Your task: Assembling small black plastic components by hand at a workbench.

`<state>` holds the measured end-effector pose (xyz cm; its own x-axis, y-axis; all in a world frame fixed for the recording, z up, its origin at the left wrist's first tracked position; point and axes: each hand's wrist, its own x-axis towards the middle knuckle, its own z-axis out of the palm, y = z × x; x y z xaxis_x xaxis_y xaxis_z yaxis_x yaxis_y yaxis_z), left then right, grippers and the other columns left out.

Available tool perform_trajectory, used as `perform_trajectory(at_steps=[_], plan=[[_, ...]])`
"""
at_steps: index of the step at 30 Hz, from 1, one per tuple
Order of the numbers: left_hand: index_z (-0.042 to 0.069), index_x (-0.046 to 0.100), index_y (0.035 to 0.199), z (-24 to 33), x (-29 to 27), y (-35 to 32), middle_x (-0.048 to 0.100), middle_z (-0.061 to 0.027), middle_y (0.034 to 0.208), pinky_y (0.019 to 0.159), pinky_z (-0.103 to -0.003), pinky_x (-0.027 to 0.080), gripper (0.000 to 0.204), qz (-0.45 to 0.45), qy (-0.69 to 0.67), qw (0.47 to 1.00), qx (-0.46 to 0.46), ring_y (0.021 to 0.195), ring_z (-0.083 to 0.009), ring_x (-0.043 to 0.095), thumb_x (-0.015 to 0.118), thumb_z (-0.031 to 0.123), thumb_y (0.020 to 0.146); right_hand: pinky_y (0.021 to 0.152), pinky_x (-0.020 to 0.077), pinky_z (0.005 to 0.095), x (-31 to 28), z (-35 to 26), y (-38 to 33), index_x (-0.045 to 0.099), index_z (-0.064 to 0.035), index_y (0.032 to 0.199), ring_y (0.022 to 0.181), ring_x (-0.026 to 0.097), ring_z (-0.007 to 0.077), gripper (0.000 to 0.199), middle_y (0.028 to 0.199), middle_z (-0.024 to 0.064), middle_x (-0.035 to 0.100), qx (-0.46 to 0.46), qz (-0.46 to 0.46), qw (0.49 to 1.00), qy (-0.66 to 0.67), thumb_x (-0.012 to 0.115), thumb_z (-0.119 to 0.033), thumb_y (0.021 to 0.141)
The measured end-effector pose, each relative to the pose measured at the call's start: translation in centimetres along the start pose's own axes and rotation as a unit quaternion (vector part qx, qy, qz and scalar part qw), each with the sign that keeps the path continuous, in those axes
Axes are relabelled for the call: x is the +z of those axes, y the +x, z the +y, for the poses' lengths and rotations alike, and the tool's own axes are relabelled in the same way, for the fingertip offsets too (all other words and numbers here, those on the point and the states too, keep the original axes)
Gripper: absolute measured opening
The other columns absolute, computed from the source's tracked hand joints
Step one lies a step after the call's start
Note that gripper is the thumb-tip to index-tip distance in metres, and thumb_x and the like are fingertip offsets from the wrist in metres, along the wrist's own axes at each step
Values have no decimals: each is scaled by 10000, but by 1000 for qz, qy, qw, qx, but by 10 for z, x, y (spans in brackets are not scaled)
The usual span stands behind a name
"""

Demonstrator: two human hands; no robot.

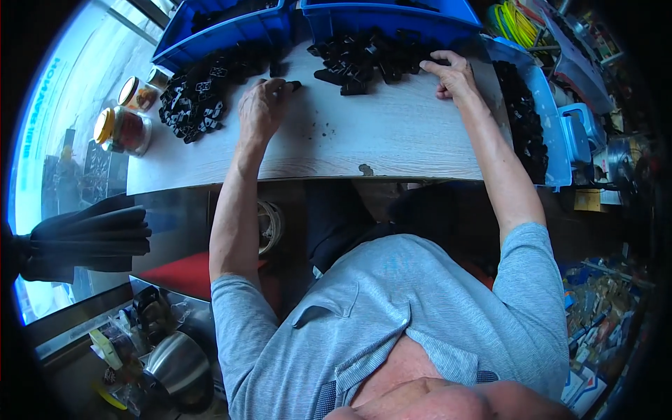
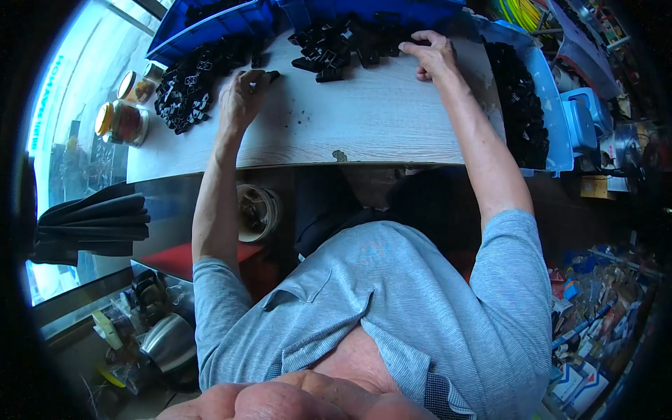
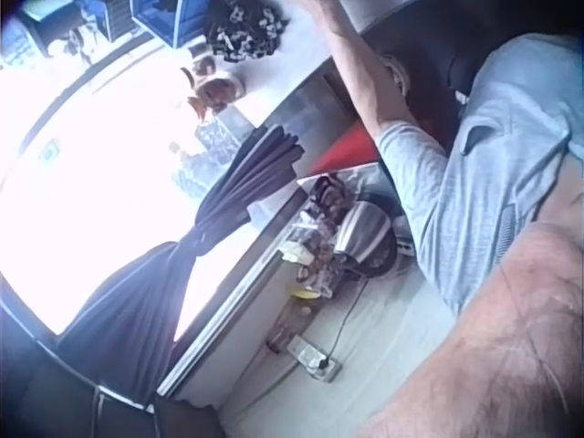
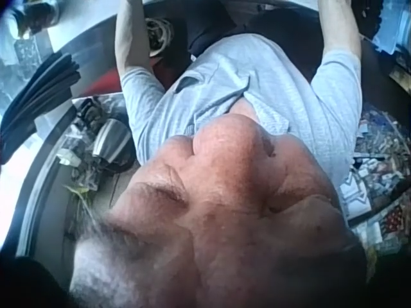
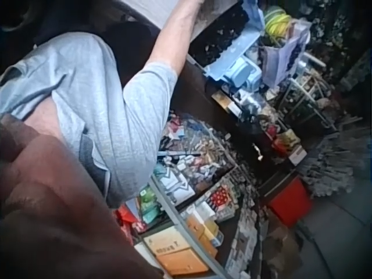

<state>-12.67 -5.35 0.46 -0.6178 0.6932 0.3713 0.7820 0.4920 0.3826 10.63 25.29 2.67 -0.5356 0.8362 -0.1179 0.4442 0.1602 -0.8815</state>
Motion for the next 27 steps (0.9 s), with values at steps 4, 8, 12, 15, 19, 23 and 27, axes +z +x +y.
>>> perform_trajectory(at_steps=[4, 8, 12, 15, 19, 23, 27], plan=[[85, 759, 1028, 5, 9, -12, 714, -146, 1004, 807, -451, 528, 239, 53, 21, 997, 50, 916, -357, 676, 686, 288, 926, 433, 514, 281, 9, -3, 0, 645, -62, 1294, 487, 578, 117, 545, 775, 85, 663, -16, 1, 1000, -13, 832, -273, 828], [96, 770, 1023, 12, 12, -16, 724, -143, 1025, 810, -441, 539, 229, 66, 66, 993, 66, 912, -347, 697, 663, 285, 950, 426, 496, 263, 7, 4, 1, 637, -58, 1286, 489, 553, 91, 559, 693, 15, 584, -35, 2, 999, 15, 822, -326, 831], [77, 748, 861, 12, 3, -5, 713, -149, 863, 794, -460, 533, 254, 25, 69, 997, 17, 833, -381, 675, 660, 305, 930, 454, 541, 269, -6, 8, -11, 636, -40, 1261, 487, 556, 87, 547, 654, -2, 555, -13, 3, 998, 68, 818, -328, 833], [81, 752, 926, 5, 0, 0, 718, -149, 865, 810, -457, 535, 245, 14, -10, 999, -52, 830, -390, 679, 651, 305, 933, 474, 569, 275, -16, 9, -32, 626, -30, 1236, 488, 563, 83, 533, 617, -19, 527, 0, -16, 996, 86, 815, -324, 833], [117, 736, 1088, 7, 15, -12, 730, -121, 987, 848, -449, 534, 232, 100, 32, 992, 66, 947, -354, 673, 681, 243, 901, 452, 549, 269, -18, 10, -60, 618, -42, 1182, 467, 569, 81, 494, 565, -33, 501, 3, -96, 989, 109, 819, -310, 819], [121, 727, 1108, 15, 18, -9, 724, -118, 1026, 870, -443, 529, 232, 87, 69, 993, 34, 977, -344, 662, 683, 216, 901, 393, 486, 246, -7, 6, -78, 629, -52, 1130, 390, 528, 80, 457, 543, -27, 534, 17, -132, 989, 60, 825, -305, 804], [124, 722, 1143, 12, 13, -9, 724, -123, 1033, 862, -443, 532, 242, 68, 53, 996, 22, 974, -339, 661, 669, 191, 916, 351, 440, 245, 4, -1, -91, 653, -43, 1076, 378, 513, 80, 378, 551, -22, 541, 10, -162, 986, 47, 820, -254, 811]])
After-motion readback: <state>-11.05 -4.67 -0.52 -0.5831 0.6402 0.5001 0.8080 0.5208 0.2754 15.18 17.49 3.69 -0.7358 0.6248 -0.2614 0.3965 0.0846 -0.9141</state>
